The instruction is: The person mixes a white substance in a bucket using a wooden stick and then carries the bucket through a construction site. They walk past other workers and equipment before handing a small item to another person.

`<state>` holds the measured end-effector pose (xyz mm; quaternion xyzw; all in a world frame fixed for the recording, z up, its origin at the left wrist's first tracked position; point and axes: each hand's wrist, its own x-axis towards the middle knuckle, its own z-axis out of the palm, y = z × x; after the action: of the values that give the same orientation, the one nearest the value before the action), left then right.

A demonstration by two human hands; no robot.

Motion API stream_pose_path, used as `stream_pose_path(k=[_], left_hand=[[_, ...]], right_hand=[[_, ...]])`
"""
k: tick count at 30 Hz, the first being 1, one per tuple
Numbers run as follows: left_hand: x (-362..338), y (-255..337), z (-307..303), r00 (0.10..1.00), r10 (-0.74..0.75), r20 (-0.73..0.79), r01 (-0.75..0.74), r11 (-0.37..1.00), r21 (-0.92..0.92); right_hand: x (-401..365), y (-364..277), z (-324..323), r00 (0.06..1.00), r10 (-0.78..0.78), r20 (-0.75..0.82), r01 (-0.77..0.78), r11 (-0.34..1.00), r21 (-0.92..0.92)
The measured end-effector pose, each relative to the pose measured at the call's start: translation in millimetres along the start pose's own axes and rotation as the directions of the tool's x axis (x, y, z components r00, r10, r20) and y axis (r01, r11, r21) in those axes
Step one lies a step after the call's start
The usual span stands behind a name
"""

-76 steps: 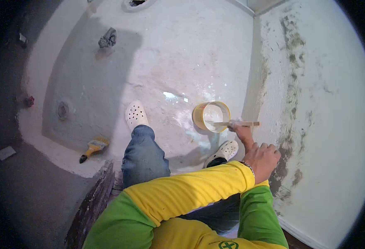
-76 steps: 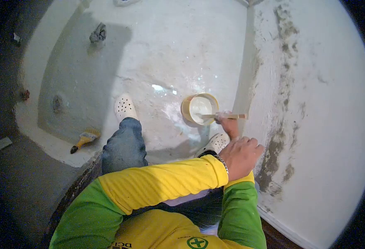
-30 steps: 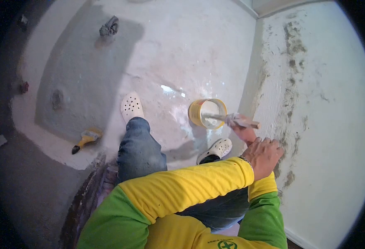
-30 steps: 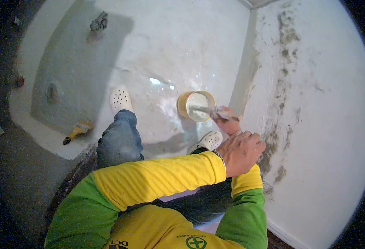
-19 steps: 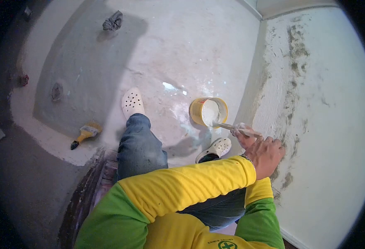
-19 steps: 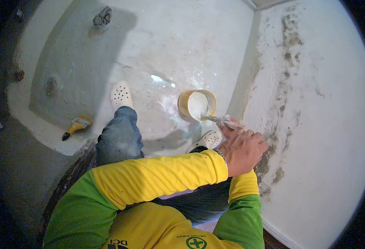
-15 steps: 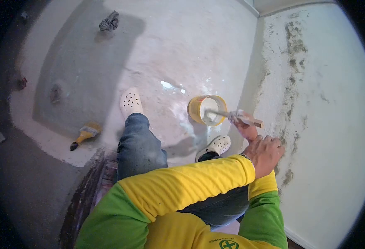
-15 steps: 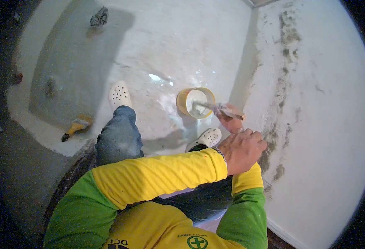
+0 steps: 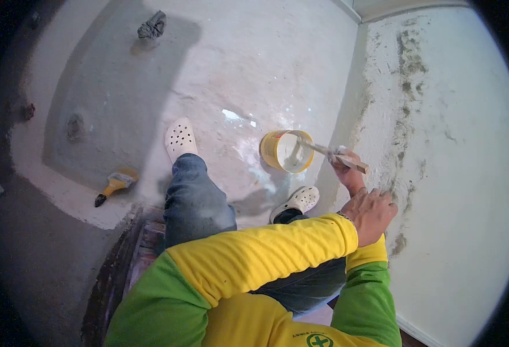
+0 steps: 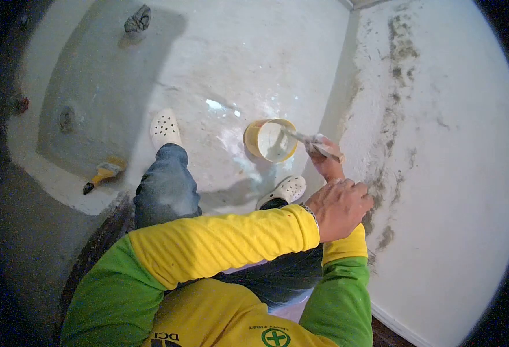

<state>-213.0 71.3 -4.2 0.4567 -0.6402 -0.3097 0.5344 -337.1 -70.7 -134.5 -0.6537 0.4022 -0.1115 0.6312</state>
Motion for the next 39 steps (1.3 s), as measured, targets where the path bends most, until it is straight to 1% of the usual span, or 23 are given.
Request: stream_pose_path(k=[1,3,4,6,7,10,13,14,16,17,18,19,20,22,23,26,28,30,32,34,36,38,39], left_hand=[[0.7,2.0,-1.4,1.000,-0.011,0.001,0.011,1.000,-0.005],[4.1,3.1,-8.1,0.999,-0.031,-0.008,0.031,0.999,-0.007],[3.5,3.2,-10.2,1.000,-0.009,-0.025,0.009,1.000,-0.020],[0.8,3.2,-8.1,0.999,0.016,-0.031,-0.017,0.999,-0.037],[0.2,3.4,-5.5,0.999,0.009,-0.043,-0.011,0.999,-0.044],[0.6,1.6,-3.2,0.999,0.006,-0.033,-0.008,0.999,-0.053],[1.8,3.6,-8.7,0.999,-0.005,-0.035,0.005,1.000,-0.022],[-0.4,4.4,-9.0,0.999,-0.010,-0.052,0.011,1.000,0.013],[-2.9,-1.4,-0.7,0.997,0.004,-0.079,-0.001,1.000,0.030],[-2.3,-2.8,2.7,0.993,0.018,-0.115,-0.013,0.999,0.046],[-2.5,-1.9,1.9,0.993,0.022,-0.115,-0.016,0.999,0.047],[-5.6,-1.1,0.4,0.999,-0.004,-0.045,0.005,0.999,0.043],[-8.6,-0.7,-1.7,0.999,-0.031,0.024,0.030,0.999,0.041],[-12.7,-1.1,-4.9,1.000,0.018,-0.008,-0.017,0.995,0.095],[-15.1,0.3,-5.4,0.997,0.076,-0.029,-0.072,0.987,0.147],[-20.4,8.2,-3.9,0.987,0.158,-0.015,-0.155,0.982,0.106],[-25.7,20.0,4.2,0.976,0.213,-0.039,-0.207,0.971,0.116],[-30.2,26.8,11.3,0.960,0.271,-0.066,-0.261,0.957,0.127],[-29.3,23.8,13.8,0.949,0.314,-0.037,-0.314,0.950,0.006],[-24.5,22.3,21.8,0.956,0.293,-0.029,-0.294,0.956,-0.006],[-17.5,23.8,28.7,0.961,0.276,-0.015,-0.276,0.961,-0.006],[-8.4,30.6,34.4,0.949,0.272,-0.160,-0.282,0.958,-0.045],[-1.0,30.4,37.4,0.961,0.269,-0.065,-0.273,0.960,-0.058]], right_hand=[[-8.9,-5.8,2.3,1.000,0.026,0.002,-0.023,0.918,-0.396],[-16.8,-10.4,5.2,0.997,0.075,-0.014,-0.039,0.343,-0.939],[-14.9,-6.3,6.6,0.997,0.077,-0.009,-0.035,0.344,-0.938],[-17.0,-3.2,12.8,0.992,-0.121,-0.029,0.080,0.797,-0.599],[-13.6,-5.2,11.1,0.988,-0.149,-0.038,0.107,0.844,-0.525],[-12.7,-11.1,3.7,0.994,-0.080,-0.078,-0.006,0.659,-0.752],[-43.1,105.4,-42.4,0.973,-0.157,-0.168,-0.009,0.702,-0.712],[-43.0,93.9,-36.1,0.974,-0.156,-0.167,-0.009,0.705,-0.710],[-46.1,47.2,-12.2,0.913,0.265,-0.310,-0.383,0.819,-0.428],[-49.6,41.4,-0.5,0.911,0.263,-0.317,-0.385,0.819,-0.425],[-52.2,36.6,15.1,0.912,0.014,-0.410,-0.108,0.972,-0.207],[-56.8,34.6,24.8,0.818,-0.193,-0.541,0.222,0.975,-0.012],[-65.7,56.8,14.9,0.820,-0.192,-0.539,0.221,0.975,-0.011],[-80.6,123.6,-17.4,0.939,-0.227,-0.260,0.007,0.765,-0.644],[-86.6,8.5,61.7,0.901,-0.162,-0.403,-0.064,0.868,-0.492],[-70.0,51.8,16.8,0.953,-0.022,-0.301,-0.043,0.978,-0.206],[-60.4,15.3,23.7,0.949,-0.103,-0.298,0.039,0.976,-0.212],[-60.7,18.2,11.2,0.938,-0.288,-0.190,0.075,0.708,-0.702],[-71.6,29.1,21.3,0.924,-0.380,-0.048,0.207,0.602,-0.771],[-72.2,26.6,33.5,0.971,-0.143,-0.189,0.075,0.941,-0.330],[-65.3,-3.7,39.0,0.969,-0.159,-0.192,0.080,0.928,-0.363],[-53.0,-9.9,28.7,0.962,-0.180,-0.205,0.087,0.914,-0.397],[-50.6,-5.5,16.8,0.980,-0.169,-0.106,0.068,0.785,-0.616]])
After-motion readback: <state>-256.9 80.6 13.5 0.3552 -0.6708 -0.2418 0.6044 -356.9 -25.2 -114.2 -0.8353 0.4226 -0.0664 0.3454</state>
